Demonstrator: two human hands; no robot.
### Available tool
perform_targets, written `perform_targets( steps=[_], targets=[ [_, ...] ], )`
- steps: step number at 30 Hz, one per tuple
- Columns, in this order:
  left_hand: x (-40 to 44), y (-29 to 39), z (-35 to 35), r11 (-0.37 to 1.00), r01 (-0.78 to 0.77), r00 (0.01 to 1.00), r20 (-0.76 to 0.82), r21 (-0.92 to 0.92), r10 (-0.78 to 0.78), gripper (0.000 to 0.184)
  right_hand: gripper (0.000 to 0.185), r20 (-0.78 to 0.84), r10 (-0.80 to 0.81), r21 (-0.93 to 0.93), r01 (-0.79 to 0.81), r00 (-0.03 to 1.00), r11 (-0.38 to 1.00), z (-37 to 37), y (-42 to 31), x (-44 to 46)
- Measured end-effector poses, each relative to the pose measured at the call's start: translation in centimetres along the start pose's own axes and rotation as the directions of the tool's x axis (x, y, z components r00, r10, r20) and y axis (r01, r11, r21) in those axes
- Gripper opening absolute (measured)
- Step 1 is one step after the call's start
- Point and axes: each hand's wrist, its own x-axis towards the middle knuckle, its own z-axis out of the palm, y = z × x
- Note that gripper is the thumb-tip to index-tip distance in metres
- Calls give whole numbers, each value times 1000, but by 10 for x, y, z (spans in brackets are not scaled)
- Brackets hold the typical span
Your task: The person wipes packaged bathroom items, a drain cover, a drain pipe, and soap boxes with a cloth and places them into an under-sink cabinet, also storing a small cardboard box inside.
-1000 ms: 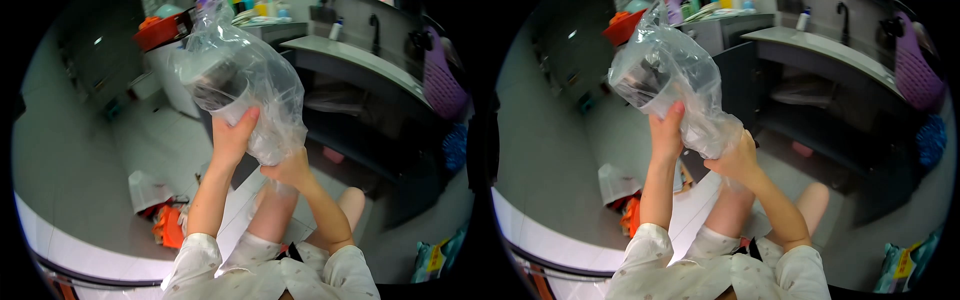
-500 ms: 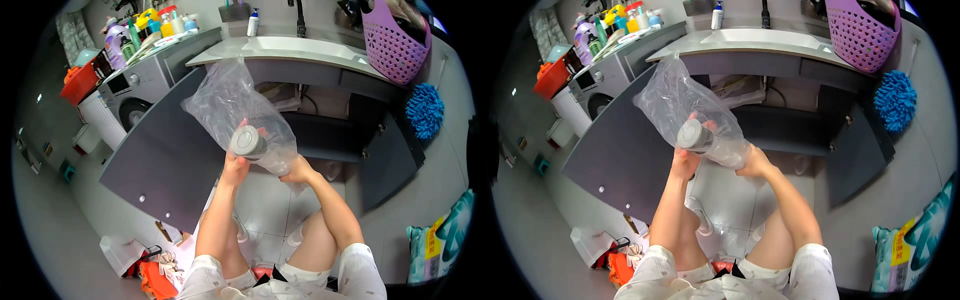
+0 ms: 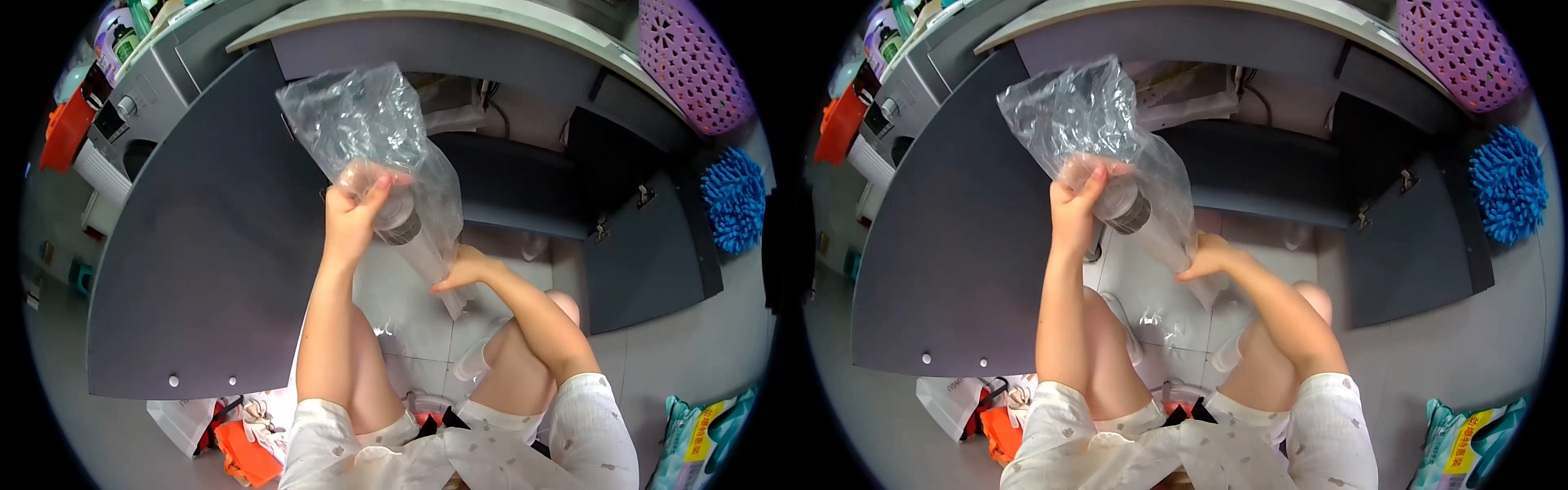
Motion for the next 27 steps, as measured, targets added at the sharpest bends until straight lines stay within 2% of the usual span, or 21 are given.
perform_targets(
  steps=[2,3,5,6,8,9,10,11,12,14,16,17,18,20,21,22,23,24,26,27],
  targets=[
    [-3,0,0,998,-27,999,48,61,24,17,76,86,109,0,-110,990,994,-6,1,2],
    [-4,1,1,999,-34,999,30,-36,35,16,76,91,108,5,-109,990,994,-14,0,3],
    [-5,3,5,982,-51,999,6,-183,53,22,76,424,95,110,-155,901,982,-41,-6,4],
    [-6,3,5,982,-49,999,8,-180,51,22,73,432,162,170,-256,887,952,-69,-28,-9],
    [-6,-1,2,994,-23,1000,17,-107,25,22,65,189,218,268,-264,957,926,-75,-13,-18],
    [-6,-2,1,997,1,999,41,-80,2,20,60,-32,222,280,-204,975,938,-80,-14,-20],
    [-6,-4,1,997,1,999,44,-83,3,20,56,-250,218,276,-146,944,950,-85,-15,-24],
    [-6,-6,0,997,16,997,80,-77,-10,17,46,-328,198,363,-70,924,929,-89,-16,-29],
    [-7,-9,0,997,33,993,116,-71,-25,15,47,-365,157,538,70,918,840,-94,-26,-35],
    [-10,-12,4,998,59,996,61,-19,-58,10,52,-411,-3,696,316,911,645,-93,-30,-37],
    [-12,-10,9,993,111,981,164,-37,-104,10,56,-530,-114,603,468,840,646,-85,-40,-26],
    [-13,-12,10,995,94,980,181,-20,-89,8,46,-505,-151,634,484,850,603,-88,-53,-36],
    [-13,-14,10,995,97,979,183,-21,-91,8,34,-490,-73,723,452,869,523,-87,-60,-38],
    [-12,-17,10,990,63,972,217,129,-90,11,22,-611,21,644,481,791,595,-93,-76,-40],
    [-13,-17,10,990,62,972,218,128,-89,11,17,-670,50,602,502,741,621,-95,-75,-41],
    [-14,-17,10,992,107,980,160,72,-117,13,13,-725,75,557,520,685,648,-99,-76,-42],
    [-14,-16,10,989,144,984,101,14,-145,15,11,-637,235,735,489,734,470,-103,-78,-49],
    [-13,-13,8,990,138,985,100,13,-139,15,14,-689,224,682,511,690,523,-103,-71,-49],
    [-12,-8,1,935,294,945,210,-201,-252,28,19,-763,195,587,535,616,607,-105,-59,-47],
    [-13,-12,4,950,243,962,176,-196,-210,35,19,-764,191,585,537,617,608,-105,-60,-46]
  ],
)
